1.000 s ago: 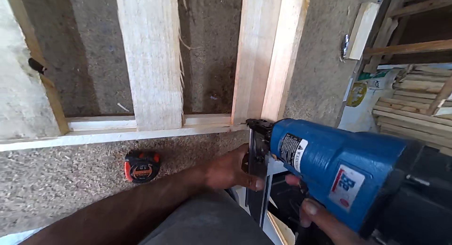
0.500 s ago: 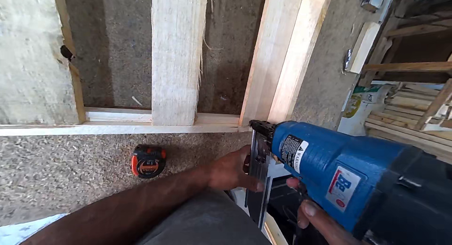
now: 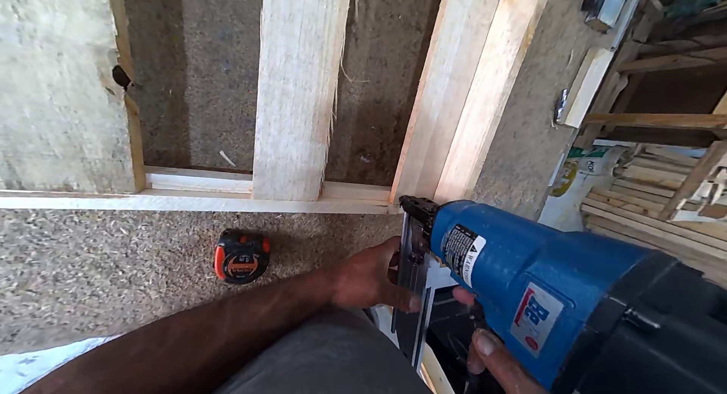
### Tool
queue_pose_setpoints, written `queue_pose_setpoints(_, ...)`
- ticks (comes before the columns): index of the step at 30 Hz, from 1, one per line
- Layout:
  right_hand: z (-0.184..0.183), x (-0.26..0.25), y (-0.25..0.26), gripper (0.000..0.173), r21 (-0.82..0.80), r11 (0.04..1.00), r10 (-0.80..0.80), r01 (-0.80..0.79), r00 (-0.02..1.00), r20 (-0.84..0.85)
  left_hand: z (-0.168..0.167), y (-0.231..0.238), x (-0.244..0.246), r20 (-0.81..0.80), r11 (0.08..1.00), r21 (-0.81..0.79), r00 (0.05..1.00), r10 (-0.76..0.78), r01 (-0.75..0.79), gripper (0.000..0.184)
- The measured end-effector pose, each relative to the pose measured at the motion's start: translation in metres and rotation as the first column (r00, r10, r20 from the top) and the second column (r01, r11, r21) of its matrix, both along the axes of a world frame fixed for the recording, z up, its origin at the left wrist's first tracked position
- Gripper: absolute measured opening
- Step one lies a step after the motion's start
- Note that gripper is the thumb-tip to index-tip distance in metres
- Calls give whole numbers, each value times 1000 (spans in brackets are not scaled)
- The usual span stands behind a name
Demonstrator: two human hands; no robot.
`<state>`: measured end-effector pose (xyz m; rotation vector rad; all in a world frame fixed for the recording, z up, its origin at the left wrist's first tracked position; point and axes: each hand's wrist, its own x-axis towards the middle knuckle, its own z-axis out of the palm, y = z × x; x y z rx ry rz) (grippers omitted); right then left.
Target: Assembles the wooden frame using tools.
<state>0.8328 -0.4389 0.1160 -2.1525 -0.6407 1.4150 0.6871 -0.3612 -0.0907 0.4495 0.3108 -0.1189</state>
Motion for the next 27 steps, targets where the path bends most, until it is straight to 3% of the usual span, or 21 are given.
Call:
queue_pose_setpoints(5,-2,-2,-1,14,-68,997,32,-32,999,7,0,0,-1,-10,1000,-2,1000,0,0,81)
queue_pose_setpoints(8,1,3,-2,18,-59,998,17,-14,999,51,3,-5,0,-9,1000,9,1000,-14,14,81)
queue_pose_setpoints(11,7,25,-20,30,93,993,-66,71,996,-58,18,-4,4,-44,972,223,997,-71,79,83)
queue_pose_setpoints(13,15,41,-38,30,190,971,-123,144,985,-119,44,-3,14,-177,827,534,980,-95,177,88)
queue_pose_setpoints(15,26,59,-50,31,275,936,-184,218,972,-145,71,-7,31,-240,585,785,971,-18,204,85)
queue_pose_setpoints(17,33,84,-63,34,344,893,-244,289,955,-168,80,-21,55,-36,274,962,987,158,-9,74)
queue_pose_setpoints(19,32,110,-75,37,389,838,-325,382,923,-204,80,-31,88,136,37,989,975,175,-145,69)
queue_pose_setpoints(21,20,137,-82,40,410,797,-379,444,896,-232,82,-35,118,151,-56,988,969,194,-142,70)
queue_pose_setpoints(24,-7,171,-85,33,367,758,-449,539,840,-306,81,-34,147,37,-59,998,983,182,-27,67)
queue_pose_setpoints(27,-45,201,-82,26,309,731,-461,608,775,-433,70,-47,142,-97,-91,990,990,98,106,69)
